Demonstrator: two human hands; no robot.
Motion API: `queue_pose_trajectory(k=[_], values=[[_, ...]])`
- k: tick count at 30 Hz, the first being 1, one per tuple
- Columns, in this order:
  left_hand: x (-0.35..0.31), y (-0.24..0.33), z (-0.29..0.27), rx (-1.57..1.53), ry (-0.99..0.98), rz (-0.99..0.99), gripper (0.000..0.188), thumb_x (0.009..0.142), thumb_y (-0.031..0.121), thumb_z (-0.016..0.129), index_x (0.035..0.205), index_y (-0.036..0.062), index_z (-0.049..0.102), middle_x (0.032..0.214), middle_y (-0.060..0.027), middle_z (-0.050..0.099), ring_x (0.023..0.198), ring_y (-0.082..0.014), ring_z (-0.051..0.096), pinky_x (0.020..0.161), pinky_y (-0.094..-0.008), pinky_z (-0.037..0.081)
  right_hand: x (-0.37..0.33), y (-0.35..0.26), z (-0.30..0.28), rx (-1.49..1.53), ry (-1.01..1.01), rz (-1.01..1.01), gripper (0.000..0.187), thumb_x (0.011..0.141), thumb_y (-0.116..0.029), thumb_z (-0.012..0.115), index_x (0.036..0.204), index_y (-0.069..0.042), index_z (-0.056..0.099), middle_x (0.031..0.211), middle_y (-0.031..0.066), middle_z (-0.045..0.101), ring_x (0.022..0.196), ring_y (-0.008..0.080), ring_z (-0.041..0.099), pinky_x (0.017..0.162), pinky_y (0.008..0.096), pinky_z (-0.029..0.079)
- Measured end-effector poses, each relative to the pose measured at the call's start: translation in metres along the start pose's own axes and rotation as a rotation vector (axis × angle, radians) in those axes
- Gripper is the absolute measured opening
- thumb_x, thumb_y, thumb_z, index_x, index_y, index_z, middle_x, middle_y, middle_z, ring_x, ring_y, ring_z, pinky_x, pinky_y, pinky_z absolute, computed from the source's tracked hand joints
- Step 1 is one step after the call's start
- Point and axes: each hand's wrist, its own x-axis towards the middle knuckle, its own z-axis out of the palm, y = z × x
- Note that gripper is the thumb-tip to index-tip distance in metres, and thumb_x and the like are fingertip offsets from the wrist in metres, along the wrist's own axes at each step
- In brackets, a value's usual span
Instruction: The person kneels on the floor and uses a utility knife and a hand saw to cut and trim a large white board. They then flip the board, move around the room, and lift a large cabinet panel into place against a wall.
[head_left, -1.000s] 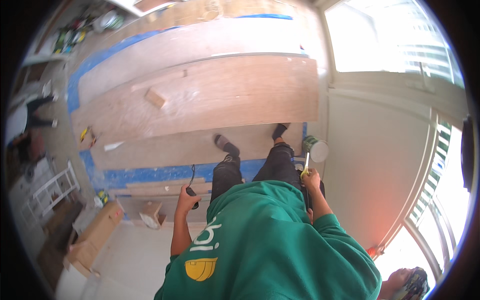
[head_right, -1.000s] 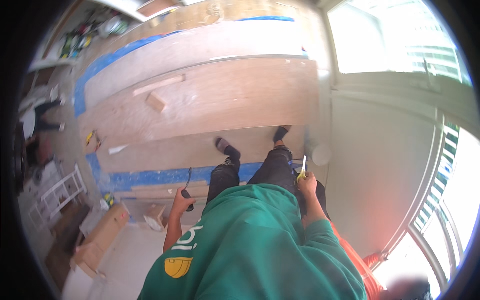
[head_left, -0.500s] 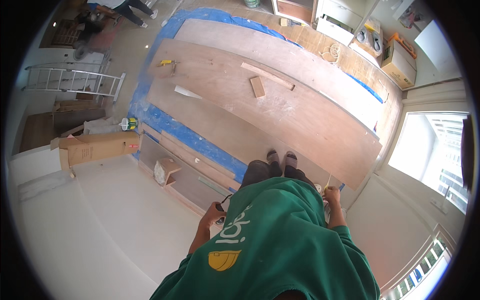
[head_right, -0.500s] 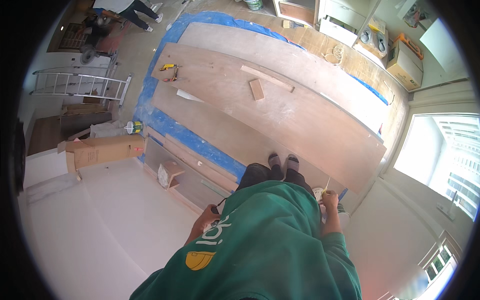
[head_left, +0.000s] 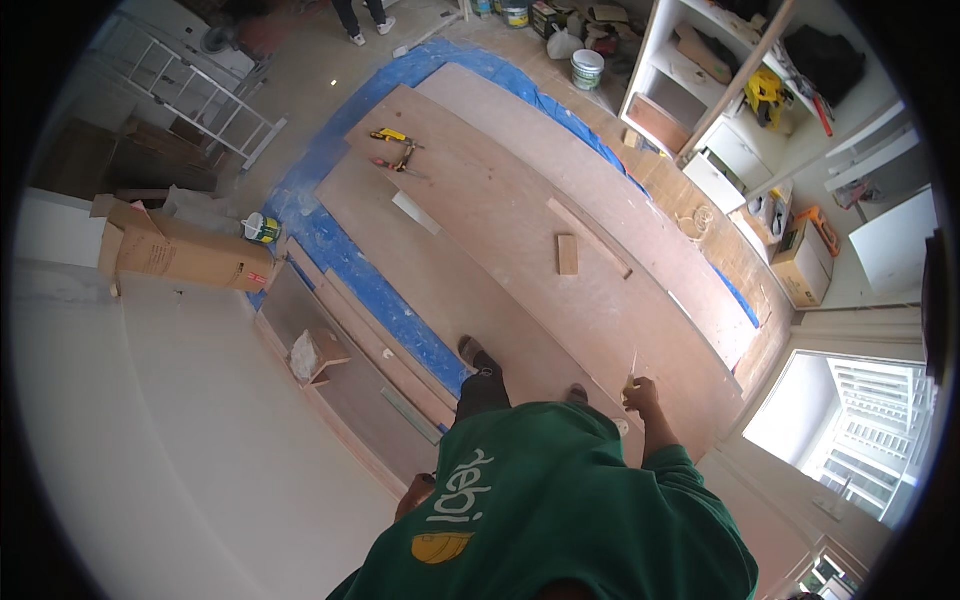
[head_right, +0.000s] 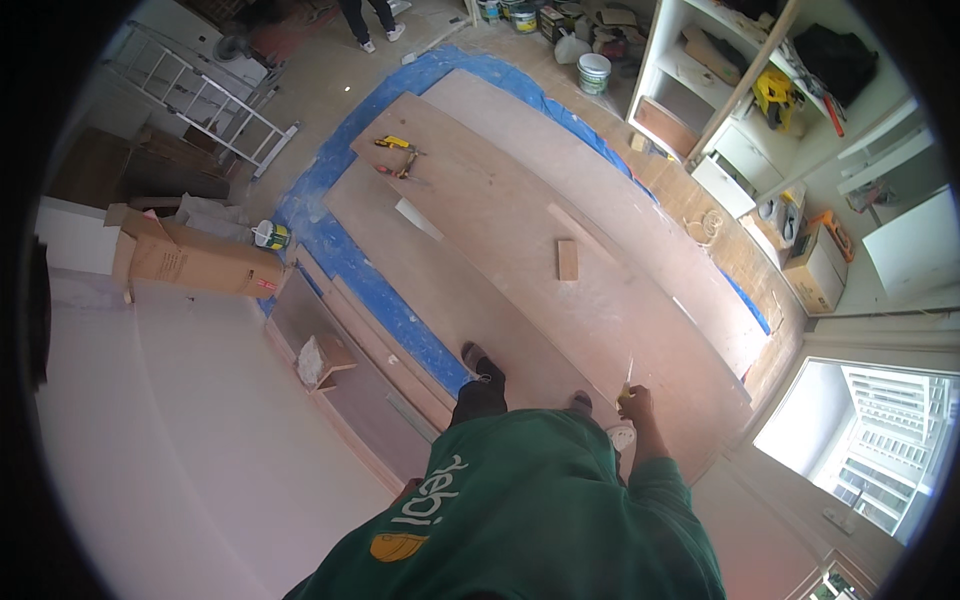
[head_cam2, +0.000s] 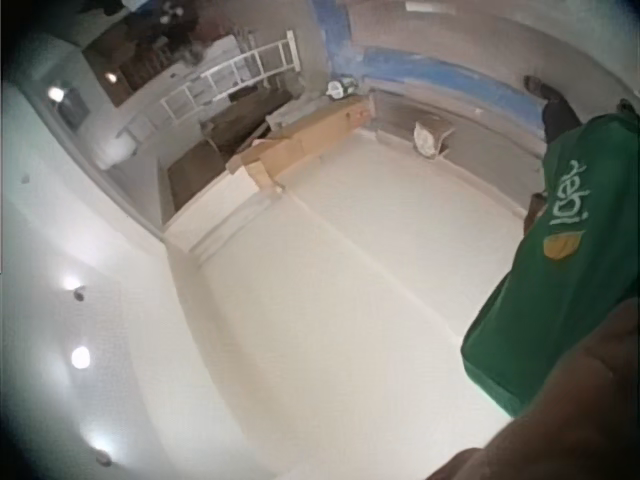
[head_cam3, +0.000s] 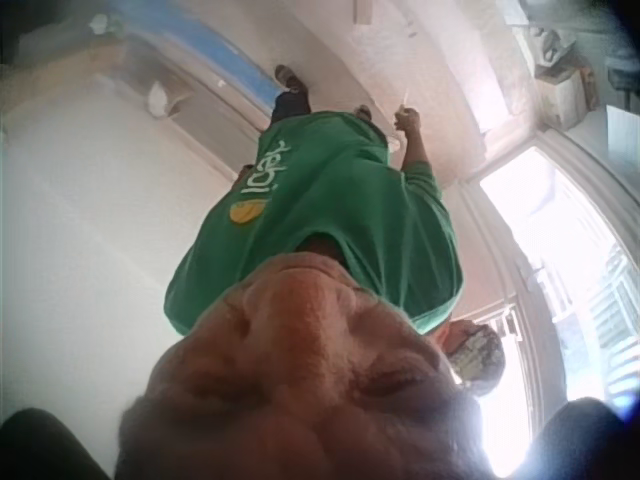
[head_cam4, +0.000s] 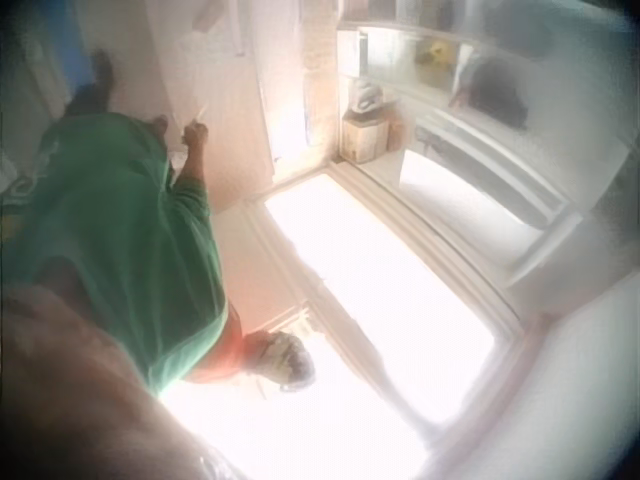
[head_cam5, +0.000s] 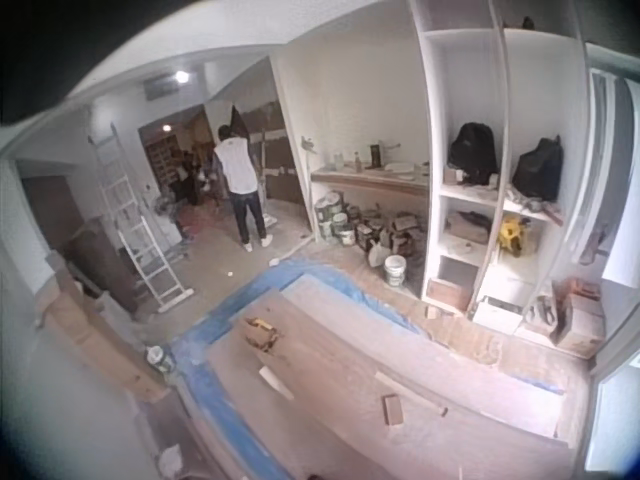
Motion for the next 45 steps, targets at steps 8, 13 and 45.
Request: queue_pose_trajectory(k=[8, 13, 45], values=[[0.061, 0.024, -0.155, -0.135, -0.081, -0.027, 0.082, 0.063, 0.019, 0.09, 0.127, -0.0062, 0.046, 0.117, -0.0205, 0.056, 0.09, -0.0262, 0.062, 0.065, -0.0423, 0.055, -0.041, -0.147, 0.126, -0.064, -0.13, -0.059, 0.038, 0.083, -0.005, 0.069, 0.118, 0.006, 0.06, 0.083, 0.0189, 0.07, 0.067, 0.0271, 0.073, 0.054, 0.0399, 0.063], [0.083, 0.082, -0.22, -0.406, 0.103, 0.021, 0.08, 0.061, 0.013, 0.088, 0.128, 0.0015, 0.046, 0.106, -0.017, 0.056, 0.086, -0.0288, 0.062, 0.06, -0.0447, 0.057, -0.008, -0.173, 0.192, -0.415, -0.02, -0.379, 0.044, 0.071, -0.019, 0.083, 0.107, 0.004, 0.07, 0.093, 0.0215, 0.074, 0.082, 0.0296, 0.074, 0.073, 0.0412, 0.059], [0.265, 0.581, -0.726, -0.433, 0.3, 0.448, 0.084, 0.063, 0.021, 0.088, 0.132, -0.0028, 0.046, 0.1, -0.0124, 0.06, 0.084, -0.0221, 0.063, 0.068, -0.0352, 0.054, -0.03, -0.926, 0.657, -0.01, -0.71, -0.641, 0.02, 0.093, -0.016, 0.06, 0.095, 0.003, 0.064, 0.085, 0.0107, 0.065, 0.076, 0.0204, 0.069, 0.069, 0.0358, 0.062]])
